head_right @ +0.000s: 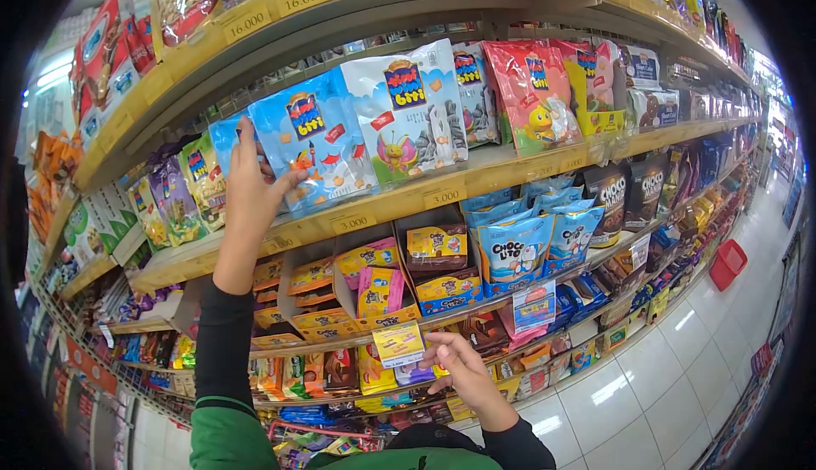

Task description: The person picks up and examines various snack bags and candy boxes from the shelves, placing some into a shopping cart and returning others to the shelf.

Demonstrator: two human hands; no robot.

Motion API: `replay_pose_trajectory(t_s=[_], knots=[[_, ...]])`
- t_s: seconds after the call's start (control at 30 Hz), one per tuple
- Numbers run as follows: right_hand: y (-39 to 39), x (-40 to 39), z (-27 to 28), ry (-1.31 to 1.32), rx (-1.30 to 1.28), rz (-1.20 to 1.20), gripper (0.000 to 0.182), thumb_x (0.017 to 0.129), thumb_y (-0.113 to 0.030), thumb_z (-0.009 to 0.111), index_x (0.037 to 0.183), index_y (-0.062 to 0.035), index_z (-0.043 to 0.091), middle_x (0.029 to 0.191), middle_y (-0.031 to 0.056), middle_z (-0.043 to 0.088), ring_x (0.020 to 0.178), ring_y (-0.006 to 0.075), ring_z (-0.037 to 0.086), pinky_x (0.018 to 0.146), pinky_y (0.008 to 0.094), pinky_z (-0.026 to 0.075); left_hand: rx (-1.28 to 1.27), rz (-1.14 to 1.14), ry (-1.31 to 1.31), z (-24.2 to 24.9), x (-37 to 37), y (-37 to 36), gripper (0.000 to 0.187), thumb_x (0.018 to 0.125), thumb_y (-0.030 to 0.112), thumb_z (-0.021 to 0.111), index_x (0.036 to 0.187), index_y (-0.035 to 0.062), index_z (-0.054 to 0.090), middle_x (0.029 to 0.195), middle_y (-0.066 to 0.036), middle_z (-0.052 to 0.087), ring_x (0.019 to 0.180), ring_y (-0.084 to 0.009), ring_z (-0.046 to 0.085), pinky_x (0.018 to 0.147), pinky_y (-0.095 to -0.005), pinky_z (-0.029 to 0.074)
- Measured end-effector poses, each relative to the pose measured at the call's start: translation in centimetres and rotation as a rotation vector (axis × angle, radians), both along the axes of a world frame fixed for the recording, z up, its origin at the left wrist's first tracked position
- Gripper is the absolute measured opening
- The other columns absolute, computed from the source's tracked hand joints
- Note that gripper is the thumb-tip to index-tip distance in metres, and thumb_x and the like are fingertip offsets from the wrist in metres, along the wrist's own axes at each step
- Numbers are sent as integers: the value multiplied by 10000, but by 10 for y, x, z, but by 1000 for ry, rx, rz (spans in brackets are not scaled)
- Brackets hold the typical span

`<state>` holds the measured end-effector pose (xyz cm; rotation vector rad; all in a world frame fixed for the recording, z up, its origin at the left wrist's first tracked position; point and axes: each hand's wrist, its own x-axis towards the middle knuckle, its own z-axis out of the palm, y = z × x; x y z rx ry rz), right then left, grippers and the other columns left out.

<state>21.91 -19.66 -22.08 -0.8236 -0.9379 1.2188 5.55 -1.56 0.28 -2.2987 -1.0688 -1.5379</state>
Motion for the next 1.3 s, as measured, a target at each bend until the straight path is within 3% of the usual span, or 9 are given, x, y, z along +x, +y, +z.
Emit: replay_pose_trajectory(t_s=[0.1, 0.3, 0.5, 0.93, 1.03, 1.1, 1.17, 1.23, 1.3], knots=[[-1, 0, -1, -2, -8, -7, 352, 856, -304, 394, 1095, -46, 403, 880, 65, 497, 875, 153, 513, 539, 277, 475, 179, -22, -20, -7, -1, 10, 848, 582, 80, 713, 1260, -9, 212, 913, -112, 464, 664, -132, 499, 551, -233, 434], [-1, 0, -3, 15, -32, -19, 344, 856, -292, 395, 1093, -43, 405, 877, 64, 495, 880, 157, 514, 533, 276, 473, 143, -192, -58, -12, -10, 15, 641, 641, -9, 639, 1216, 56, 362, 879, -91, 500, 636, -110, 503, 527, -223, 436], [1, -3, -5, 31, -29, 23, 352, 856, -286, 402, 1108, -40, 394, 886, 59, 485, 881, 158, 504, 543, 268, 480, 205, -213, 5, -20, -10, 20, 577, 665, -31, 612, 1194, 56, 396, 862, -97, 516, 631, -98, 504, 517, -209, 436], [2, -5, 0, -4, -15, -20, 341, 845, -278, 419, 1081, -33, 400, 863, 78, 488, 842, 166, 510, 509, 261, 482, 166, -263, -129, -19, -25, 10, 510, 694, 98, 628, 1159, 40, 425, 910, -78, 509, 679, -107, 513, 542, -212, 449], [12, 14, 26, -199, 189, -91, 325, 840, -223, 446, 1091, -24, 391, 859, 70, 486, 844, 140, 502, 543, 237, 472, 173, -241, -90, -26, -28, 9, 489, 682, 144, 646, 1117, 37, 450, 891, -66, 503, 691, -108, 496, 558, -216, 446], [18, 24, 64, -330, 301, -267, 277, 815, -142, 479, 1052, -13, 416, 840, 68, 493, 804, 116, 494, 591, 222, 460, 155, -231, -62, -31, -28, 7, 493, 664, 184, 663, 1083, 29, 452, 861, -76, 492, 657, -137, 494, 556, -242, 436], [39, 51, 91, -658, 573, -510, 268, 783, -91, 515, 1023, -1, 436, 840, 65, 489, 787, 106, 479, 653, 224, 450, 161, -217, -39, -35, -29, 5, 488, 659, 199, 669, 1066, 34, 456, 838, -70, 485, 642, -135, 479, 547, -241, 422], [58, 69, 131, -699, 665, -728, 286, 768, -100, 546, 1010, 17, 449, 883, 75, 493, 846, 128, 479, 713, 243, 429, 190, -198, -18, -36, -30, 3, 470, 666, 189, 664, 1068, 50, 463, 822, -46, 483, 646, -104, 453, 529, -213, 404], [79, 81, 165, -677, 725, -835, 435, 730, -165, 609, 1062, 27, 404, 962, 112, 491, 916, 171, 477, 749, 283, 422, 167, -200, -26, -36, -30, 3, 458, 666, 200, 664, 1050, 52, 465, 806, -45, 486, 638, -101, 450, 513, -209, 389]])
